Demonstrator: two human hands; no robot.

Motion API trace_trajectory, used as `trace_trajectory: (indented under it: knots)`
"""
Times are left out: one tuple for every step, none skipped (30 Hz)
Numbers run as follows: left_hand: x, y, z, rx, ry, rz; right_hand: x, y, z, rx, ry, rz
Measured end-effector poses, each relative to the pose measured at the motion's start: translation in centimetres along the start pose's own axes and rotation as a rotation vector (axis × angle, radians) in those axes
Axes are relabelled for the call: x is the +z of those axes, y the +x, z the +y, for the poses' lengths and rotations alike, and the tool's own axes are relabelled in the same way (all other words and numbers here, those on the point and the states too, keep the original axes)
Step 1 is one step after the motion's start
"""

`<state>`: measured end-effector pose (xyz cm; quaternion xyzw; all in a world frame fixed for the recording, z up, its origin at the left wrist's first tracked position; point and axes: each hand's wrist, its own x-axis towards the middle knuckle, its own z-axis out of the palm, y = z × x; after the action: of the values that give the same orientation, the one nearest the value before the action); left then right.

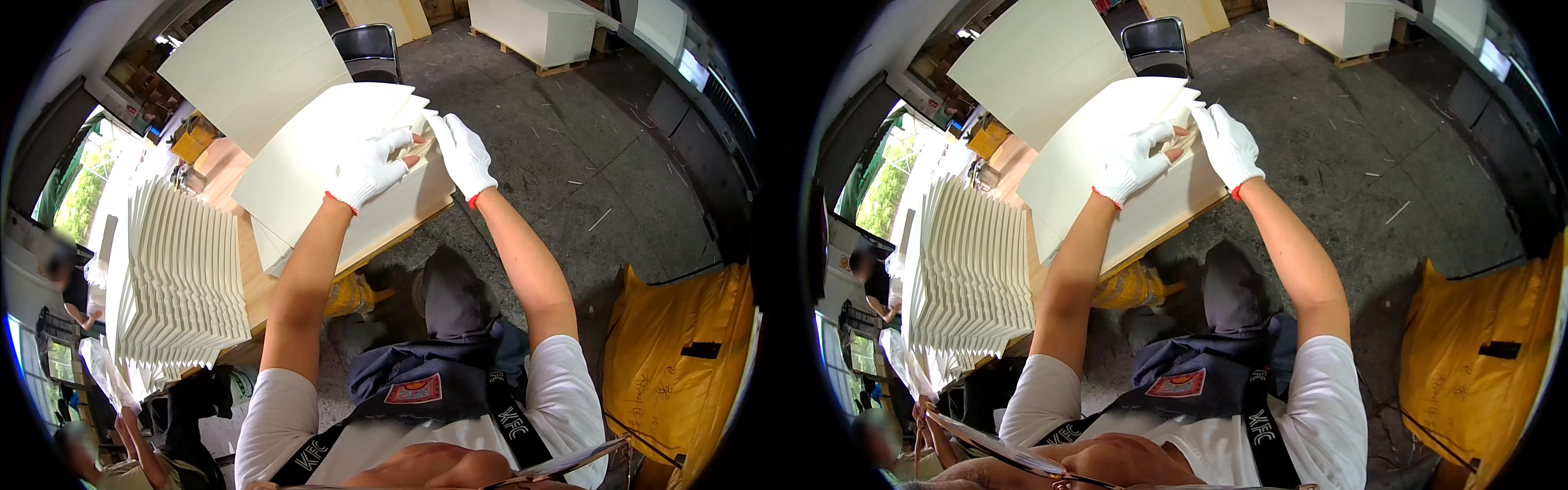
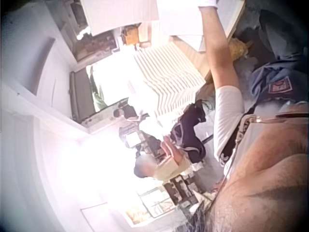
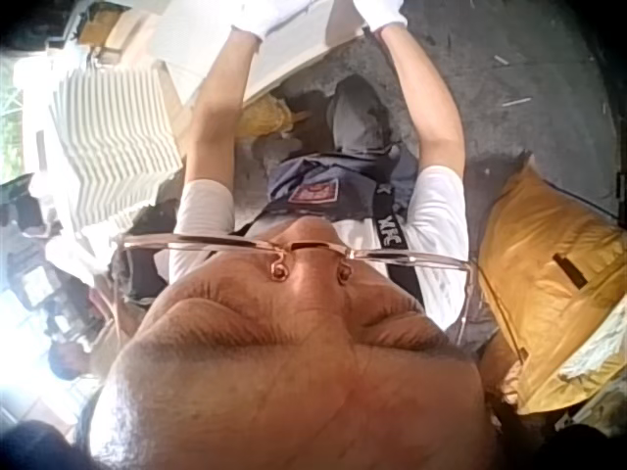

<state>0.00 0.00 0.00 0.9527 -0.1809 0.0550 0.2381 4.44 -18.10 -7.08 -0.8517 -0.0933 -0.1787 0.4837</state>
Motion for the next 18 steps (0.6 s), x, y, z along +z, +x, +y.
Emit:
trace_trajectory:
  knots:
    - [0.0,0.0,0.0,-0.001,-0.005,0.001,-0.1,0.0,-0.1,0.006,0.004,0.000]
    - [0.0,0.1,0.0,-0.001,-0.010,0.002,-0.1,0.0,-0.2,0.013,0.007,-0.001]
    - [-0.1,0.1,0.2,-0.002,-0.016,0.001,-0.2,0.0,-0.2,0.009,0.014,0.006]
    - [-0.2,0.0,0.5,-0.002,-0.022,0.001,-0.2,0.0,-0.2,0.005,0.021,0.012]
    - [-0.2,0.0,0.7,-0.002,-0.028,0.000,-0.3,0.0,-0.2,0.003,0.027,0.018]
    - [0.0,0.0,0.4,0.045,-0.019,0.029,-0.2,-0.1,-0.1,0.001,0.028,0.023]
    - [0.3,0.0,-0.2,0.092,-0.010,0.058,-0.1,-0.2,-0.1,0.000,0.028,0.027]
    - [0.6,-0.1,-0.5,0.139,-0.001,0.086,0.0,-0.2,0.0,-0.001,0.029,0.032]
    - [0.5,-0.2,-0.5,0.170,0.014,0.113,-0.3,-0.3,-0.5,0.015,0.011,0.033]
    - [0.5,-0.5,-0.4,0.201,0.030,0.140,-0.7,-0.4,-1.0,0.032,-0.007,0.034]
    - [0.4,-0.7,-0.4,0.230,0.046,0.167,-1.0,-0.6,-1.6,0.048,-0.024,0.033]
    - [0.5,-0.8,-0.4,0.224,0.097,0.194,-1.4,-0.7,-2.1,0.008,-0.005,0.130]
    - [0.5,-0.9,-0.4,0.216,0.148,0.221,-1.7,-0.7,-2.5,-0.032,0.017,0.224]
    - [0.6,-1.1,-0.5,0.205,0.201,0.247,-1.6,-1.1,-2.8,0.034,0.222,0.272]
    - [0.8,-1.1,-0.6,0.242,0.208,0.298,-1.4,-1.2,-2.9,0.072,0.507,0.264]
    - [1.1,-1.0,-0.6,0.279,0.215,0.349,-0.5,-0.9,-2.6,0.135,0.814,0.272]
    - [1.3,-1.0,-0.7,0.314,0.224,0.400,0.5,-0.6,-2.4,0.206,1.122,0.272]
    - [1.2,-1.1,-0.4,0.346,0.183,0.425,0.9,-0.5,-2.7,0.286,1.305,0.159]
